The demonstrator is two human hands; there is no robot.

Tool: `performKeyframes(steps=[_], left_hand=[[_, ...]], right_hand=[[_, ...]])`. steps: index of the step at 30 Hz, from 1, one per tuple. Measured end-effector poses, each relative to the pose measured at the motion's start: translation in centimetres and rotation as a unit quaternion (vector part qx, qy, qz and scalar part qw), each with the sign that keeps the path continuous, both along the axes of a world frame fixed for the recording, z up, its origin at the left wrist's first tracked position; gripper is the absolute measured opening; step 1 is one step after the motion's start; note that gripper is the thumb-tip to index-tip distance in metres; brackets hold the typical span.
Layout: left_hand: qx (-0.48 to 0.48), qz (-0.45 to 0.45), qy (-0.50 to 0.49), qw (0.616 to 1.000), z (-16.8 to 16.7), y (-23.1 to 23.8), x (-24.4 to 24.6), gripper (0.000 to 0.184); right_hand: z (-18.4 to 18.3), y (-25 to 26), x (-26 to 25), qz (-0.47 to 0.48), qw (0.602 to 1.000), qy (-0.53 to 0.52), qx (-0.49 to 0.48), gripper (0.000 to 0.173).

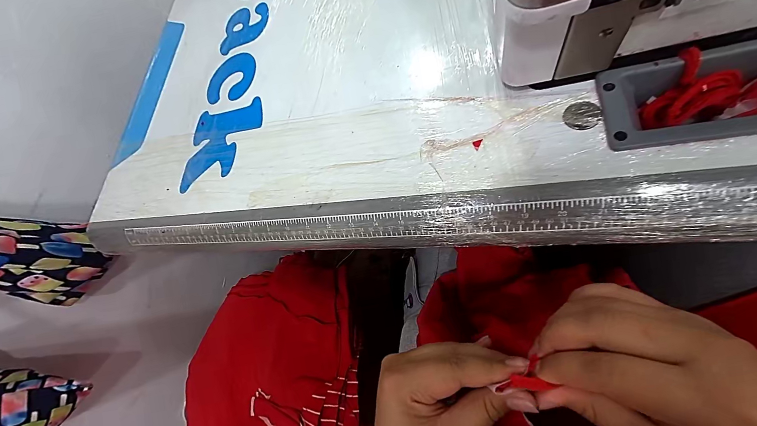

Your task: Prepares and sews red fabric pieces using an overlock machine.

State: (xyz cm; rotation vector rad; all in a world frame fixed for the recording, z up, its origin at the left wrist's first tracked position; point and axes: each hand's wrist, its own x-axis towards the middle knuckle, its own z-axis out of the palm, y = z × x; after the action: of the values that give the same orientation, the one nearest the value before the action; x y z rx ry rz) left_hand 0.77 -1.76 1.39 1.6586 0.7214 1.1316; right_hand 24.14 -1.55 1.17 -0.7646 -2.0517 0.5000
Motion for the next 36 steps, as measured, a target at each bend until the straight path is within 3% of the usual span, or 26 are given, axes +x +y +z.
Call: performKeyframes(steps=[15,23,25,31,36], left_hand=[[-0.010,0.000,0.000,1.000,0.4,-0.2,-0.4,0.015],[0.178,0.107,0.072,0.976,-0.6,-0.9,0.9,0.013],[0.194,0.112,0.072,0.972,-0.8,-0.8,1.1,0.012],[0.142,0.087,0.044,0.985,-0.3,-0.5,1.5,0.013],[0.063,0.064,0.025,0.996,0.4,-0.4,1.2,0.013]], right_hand=[[1.2,-0.6,0.2,-0.011,0.998,-0.059,-0.031,0.022],[1.0,-0.5,-0.1,-0.034,0.992,0.038,-0.115,0.032],[0.8,-0.3,0.0,-0.020,0.991,0.054,-0.118,0.027],[0.5,-0.3,0.2,-0.011,0.987,0.094,-0.127,0.014],[0.2,-0.3,0.0,-0.037,0.998,0.050,-0.007,0.012]])
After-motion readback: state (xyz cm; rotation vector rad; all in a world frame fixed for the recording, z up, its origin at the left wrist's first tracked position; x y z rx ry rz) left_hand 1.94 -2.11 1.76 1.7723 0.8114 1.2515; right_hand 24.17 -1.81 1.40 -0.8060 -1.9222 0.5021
